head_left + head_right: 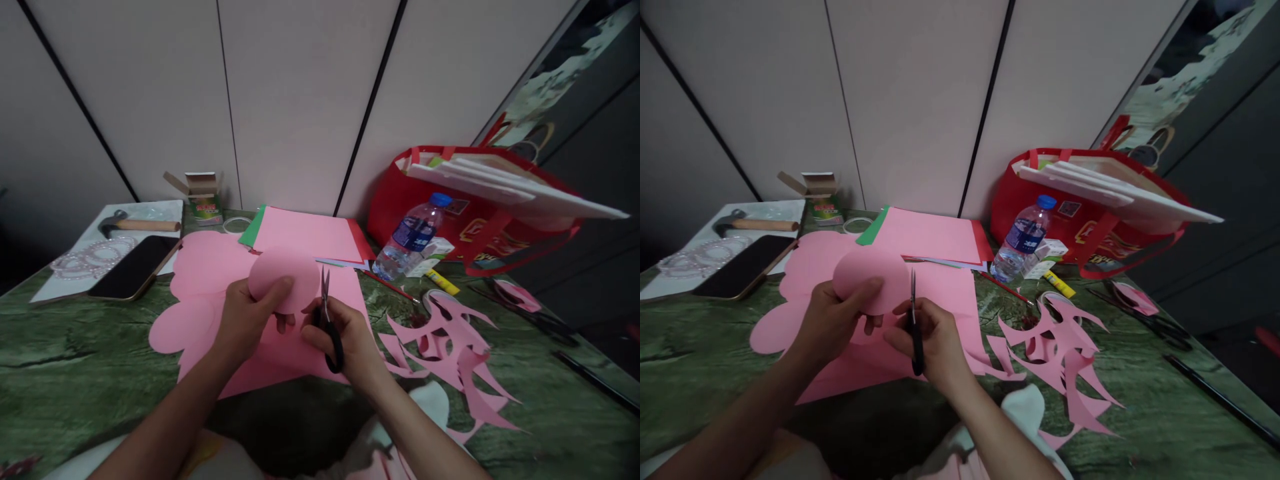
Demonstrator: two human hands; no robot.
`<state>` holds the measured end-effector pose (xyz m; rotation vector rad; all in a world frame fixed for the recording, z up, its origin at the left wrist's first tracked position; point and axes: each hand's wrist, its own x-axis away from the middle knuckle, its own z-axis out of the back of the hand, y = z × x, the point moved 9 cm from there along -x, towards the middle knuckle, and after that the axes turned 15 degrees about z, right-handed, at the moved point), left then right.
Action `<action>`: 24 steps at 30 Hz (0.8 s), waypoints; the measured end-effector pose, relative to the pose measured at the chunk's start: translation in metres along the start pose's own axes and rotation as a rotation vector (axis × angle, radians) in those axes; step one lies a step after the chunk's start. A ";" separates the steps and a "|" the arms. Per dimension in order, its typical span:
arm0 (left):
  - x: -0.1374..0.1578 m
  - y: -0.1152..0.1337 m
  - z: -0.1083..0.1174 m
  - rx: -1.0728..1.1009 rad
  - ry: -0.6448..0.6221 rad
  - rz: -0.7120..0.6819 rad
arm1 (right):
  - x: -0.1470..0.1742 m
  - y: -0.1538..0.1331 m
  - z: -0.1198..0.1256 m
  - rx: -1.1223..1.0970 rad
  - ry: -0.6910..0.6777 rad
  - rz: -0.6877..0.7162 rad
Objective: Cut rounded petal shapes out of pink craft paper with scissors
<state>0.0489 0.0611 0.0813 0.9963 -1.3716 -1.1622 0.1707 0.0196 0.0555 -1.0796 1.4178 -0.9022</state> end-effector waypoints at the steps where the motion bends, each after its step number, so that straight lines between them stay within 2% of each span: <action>1: 0.000 0.000 0.000 -0.010 0.006 0.001 | 0.000 0.000 -0.001 -0.009 -0.011 -0.003; 7: 0.003 0.002 0.004 -0.074 0.077 0.007 | 0.000 -0.001 -0.001 0.023 -0.030 0.005; 18: 0.005 0.004 0.006 -0.149 0.096 -0.024 | 0.001 -0.004 0.000 0.112 -0.054 0.037; 24: 0.005 0.004 0.007 -0.151 0.098 -0.028 | 0.002 -0.004 -0.001 0.085 -0.049 0.032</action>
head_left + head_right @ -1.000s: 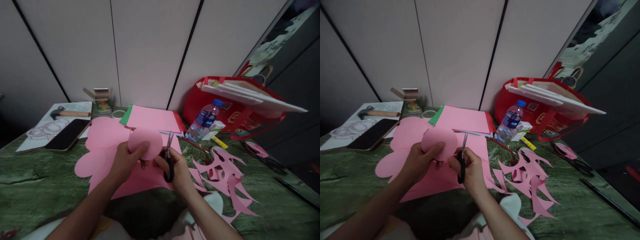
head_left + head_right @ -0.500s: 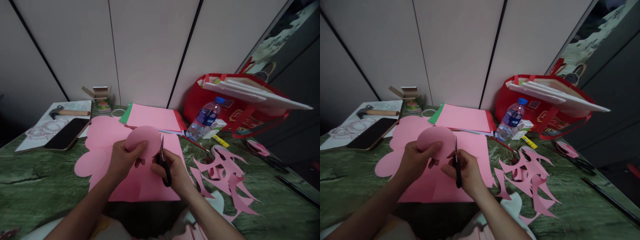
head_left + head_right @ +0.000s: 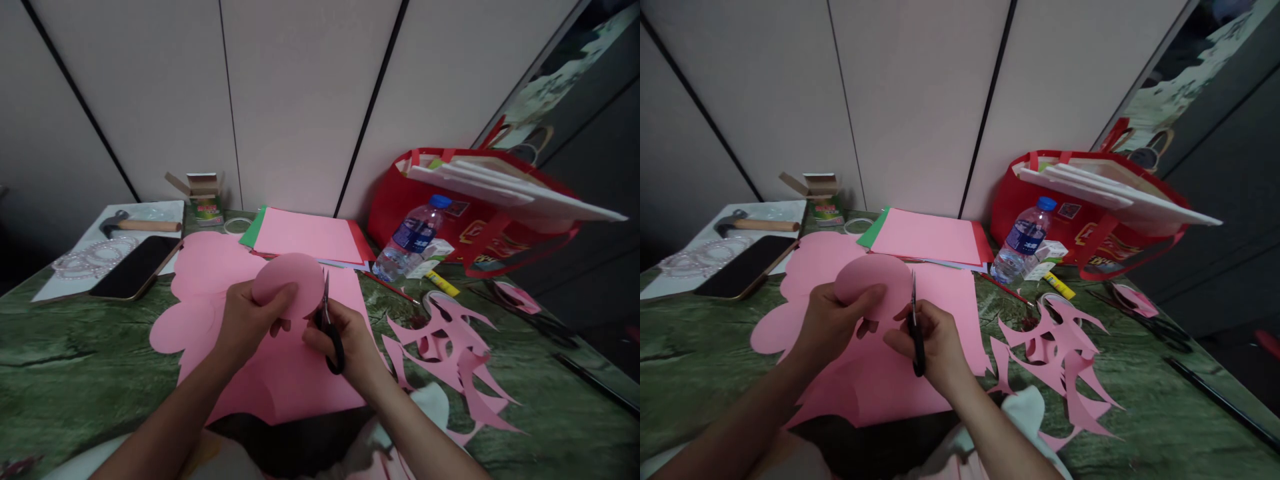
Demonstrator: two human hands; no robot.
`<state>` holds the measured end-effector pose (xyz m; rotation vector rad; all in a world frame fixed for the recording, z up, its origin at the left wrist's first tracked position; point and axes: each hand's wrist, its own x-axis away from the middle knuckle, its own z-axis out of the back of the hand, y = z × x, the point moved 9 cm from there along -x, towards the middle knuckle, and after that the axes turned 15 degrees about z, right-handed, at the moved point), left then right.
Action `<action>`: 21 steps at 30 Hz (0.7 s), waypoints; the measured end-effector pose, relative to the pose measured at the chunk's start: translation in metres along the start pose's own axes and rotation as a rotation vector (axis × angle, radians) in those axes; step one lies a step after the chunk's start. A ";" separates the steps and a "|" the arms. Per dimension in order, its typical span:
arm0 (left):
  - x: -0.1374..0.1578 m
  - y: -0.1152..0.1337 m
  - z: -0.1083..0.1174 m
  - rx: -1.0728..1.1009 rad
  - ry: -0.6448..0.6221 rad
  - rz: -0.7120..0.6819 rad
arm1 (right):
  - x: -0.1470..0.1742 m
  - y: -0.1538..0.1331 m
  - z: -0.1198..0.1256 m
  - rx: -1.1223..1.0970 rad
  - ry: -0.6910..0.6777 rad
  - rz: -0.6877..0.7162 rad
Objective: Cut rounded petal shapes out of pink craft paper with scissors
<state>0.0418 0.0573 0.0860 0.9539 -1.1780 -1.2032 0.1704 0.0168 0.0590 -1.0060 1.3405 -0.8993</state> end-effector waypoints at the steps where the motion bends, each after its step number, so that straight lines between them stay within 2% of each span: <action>1: 0.000 0.000 0.001 0.003 0.004 -0.001 | 0.000 0.000 0.000 -0.004 0.001 -0.003; 21: 0.003 0.003 0.002 -0.008 0.023 -0.030 | 0.001 0.003 0.002 0.063 0.014 -0.013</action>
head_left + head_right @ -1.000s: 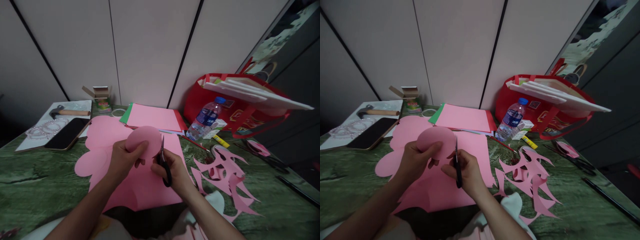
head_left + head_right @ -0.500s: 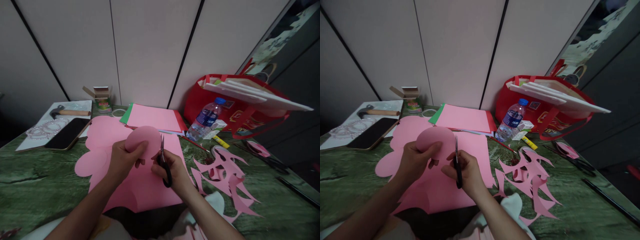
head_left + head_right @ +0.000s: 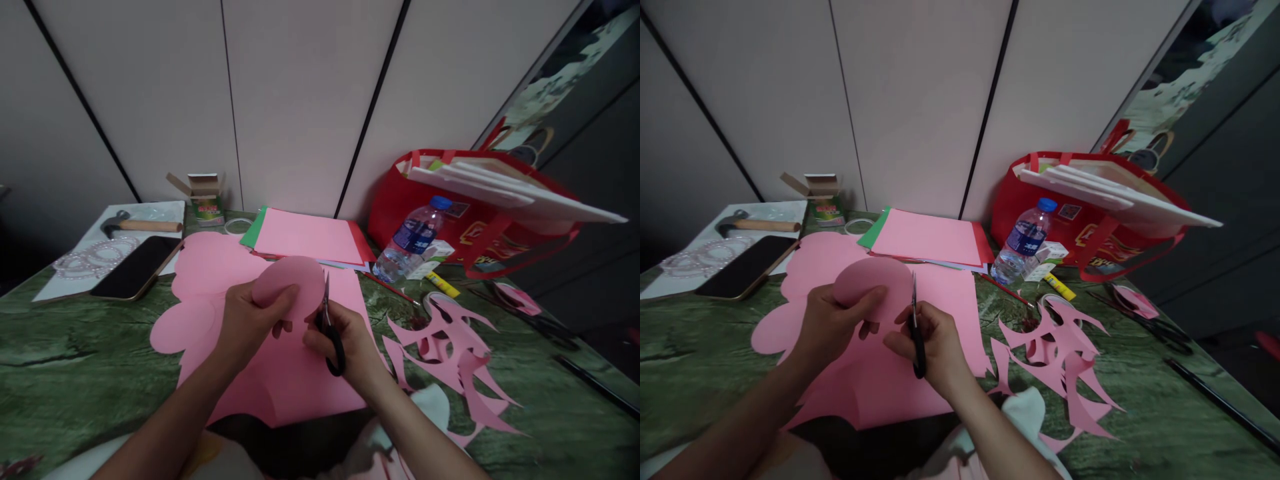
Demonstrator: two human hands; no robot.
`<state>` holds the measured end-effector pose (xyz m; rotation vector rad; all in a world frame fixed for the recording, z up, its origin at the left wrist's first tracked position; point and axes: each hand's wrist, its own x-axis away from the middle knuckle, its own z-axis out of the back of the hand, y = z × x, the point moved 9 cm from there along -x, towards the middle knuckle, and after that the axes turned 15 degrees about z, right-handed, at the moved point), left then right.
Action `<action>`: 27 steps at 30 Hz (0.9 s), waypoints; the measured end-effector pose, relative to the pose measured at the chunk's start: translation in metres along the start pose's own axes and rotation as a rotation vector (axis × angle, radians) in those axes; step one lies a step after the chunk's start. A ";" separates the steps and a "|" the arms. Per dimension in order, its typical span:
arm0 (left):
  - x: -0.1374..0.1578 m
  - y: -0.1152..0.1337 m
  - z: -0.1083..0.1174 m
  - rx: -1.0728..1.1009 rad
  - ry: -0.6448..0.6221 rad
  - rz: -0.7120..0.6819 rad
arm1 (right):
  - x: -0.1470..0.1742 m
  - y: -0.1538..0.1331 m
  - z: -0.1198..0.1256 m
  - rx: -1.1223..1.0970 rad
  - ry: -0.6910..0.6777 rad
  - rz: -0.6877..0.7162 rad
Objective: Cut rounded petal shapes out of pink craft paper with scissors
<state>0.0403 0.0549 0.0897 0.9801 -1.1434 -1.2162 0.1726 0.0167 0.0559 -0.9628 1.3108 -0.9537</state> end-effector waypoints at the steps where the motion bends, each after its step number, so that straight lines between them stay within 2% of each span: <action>1: 0.000 0.000 0.000 0.001 -0.002 0.004 | 0.000 0.000 0.000 0.003 0.002 -0.002; 7: 0.002 0.001 0.000 -0.019 0.005 0.002 | 0.001 0.002 -0.001 -0.018 0.017 -0.052; 10: 0.002 0.000 0.000 -0.015 0.003 0.018 | 0.002 0.002 0.003 -0.042 0.094 -0.057; 15: -0.003 -0.006 -0.007 -0.010 -0.067 0.083 | 0.000 -0.011 0.022 -0.039 0.292 0.063; 19: -0.004 -0.012 -0.018 -0.062 -0.168 0.135 | 0.001 -0.017 0.035 0.035 0.391 0.137; 22: -0.003 -0.014 -0.022 -0.060 -0.210 0.150 | 0.002 -0.017 0.038 0.047 0.396 0.157; 27: -0.003 -0.014 -0.017 -0.025 -0.168 0.146 | 0.002 -0.014 0.032 0.033 0.341 0.120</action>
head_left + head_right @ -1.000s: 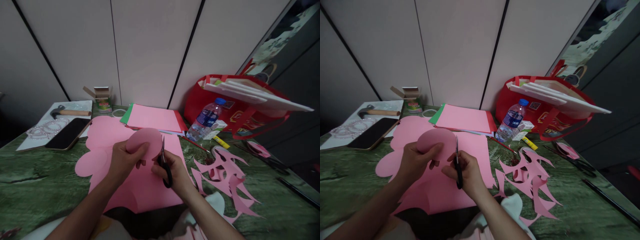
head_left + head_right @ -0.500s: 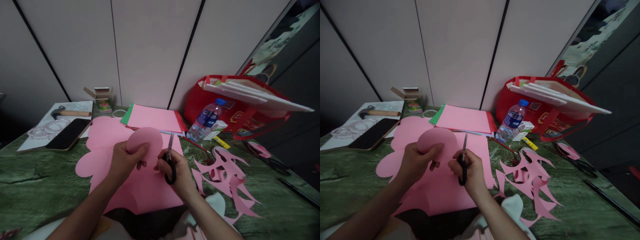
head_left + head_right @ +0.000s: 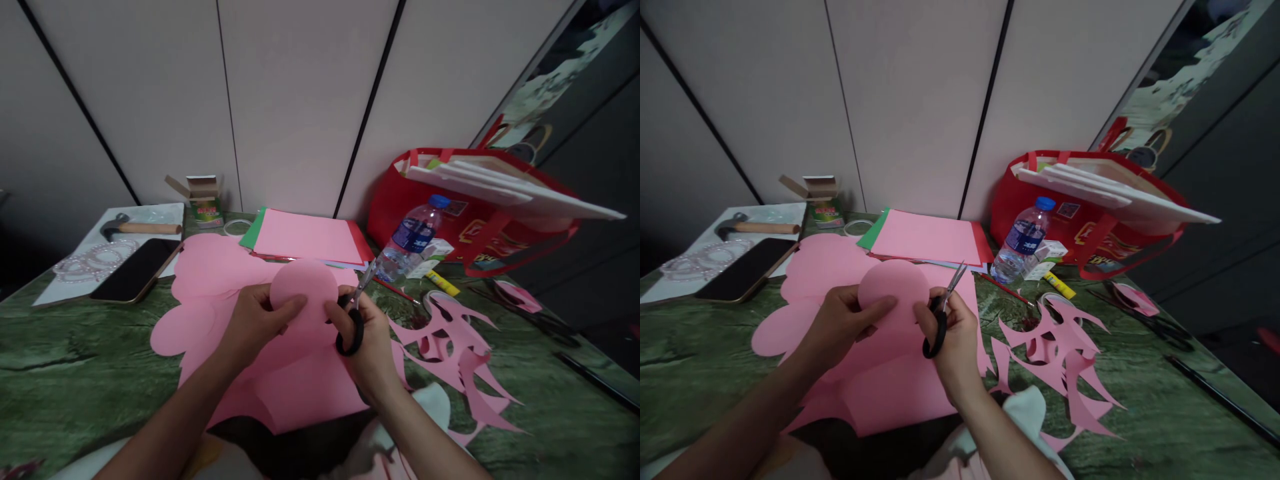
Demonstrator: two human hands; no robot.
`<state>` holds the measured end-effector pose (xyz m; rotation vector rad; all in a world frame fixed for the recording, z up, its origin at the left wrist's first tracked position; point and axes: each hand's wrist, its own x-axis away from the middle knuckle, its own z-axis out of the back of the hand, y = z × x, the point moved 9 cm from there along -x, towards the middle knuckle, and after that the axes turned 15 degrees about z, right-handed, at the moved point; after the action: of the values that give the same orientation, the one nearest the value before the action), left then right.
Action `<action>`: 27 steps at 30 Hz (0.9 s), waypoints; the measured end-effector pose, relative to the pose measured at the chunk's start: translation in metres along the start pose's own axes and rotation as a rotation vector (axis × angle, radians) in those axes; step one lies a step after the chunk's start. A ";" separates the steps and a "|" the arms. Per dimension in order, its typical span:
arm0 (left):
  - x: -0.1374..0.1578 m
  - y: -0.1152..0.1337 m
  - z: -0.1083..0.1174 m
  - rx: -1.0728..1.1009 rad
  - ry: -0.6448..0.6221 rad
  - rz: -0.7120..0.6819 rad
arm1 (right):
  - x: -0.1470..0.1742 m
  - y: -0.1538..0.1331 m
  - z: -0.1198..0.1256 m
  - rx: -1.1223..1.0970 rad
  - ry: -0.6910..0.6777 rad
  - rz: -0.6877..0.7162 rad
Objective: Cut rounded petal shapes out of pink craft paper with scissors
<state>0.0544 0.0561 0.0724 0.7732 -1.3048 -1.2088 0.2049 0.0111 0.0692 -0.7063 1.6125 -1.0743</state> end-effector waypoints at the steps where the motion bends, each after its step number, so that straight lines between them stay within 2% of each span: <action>1: 0.000 0.000 0.001 0.007 0.006 -0.006 | 0.001 0.001 -0.001 -0.009 -0.008 -0.013; 8: 0.001 0.004 0.006 0.016 0.052 -0.052 | 0.003 0.006 -0.008 -0.017 -0.062 -0.032; 15: 0.004 0.011 0.003 -0.054 0.040 -0.105 | 0.000 0.000 0.005 -0.041 0.059 0.020; 22: 0.004 0.012 0.009 -0.048 0.092 -0.114 | 0.006 0.010 -0.011 -0.101 -0.086 -0.059; 27: 0.006 0.014 0.005 -0.105 0.070 -0.165 | 0.002 0.003 0.002 -0.074 0.031 0.007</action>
<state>0.0517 0.0554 0.0883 0.8525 -1.1284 -1.3581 0.2060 0.0099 0.0651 -0.7353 1.6868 -1.0293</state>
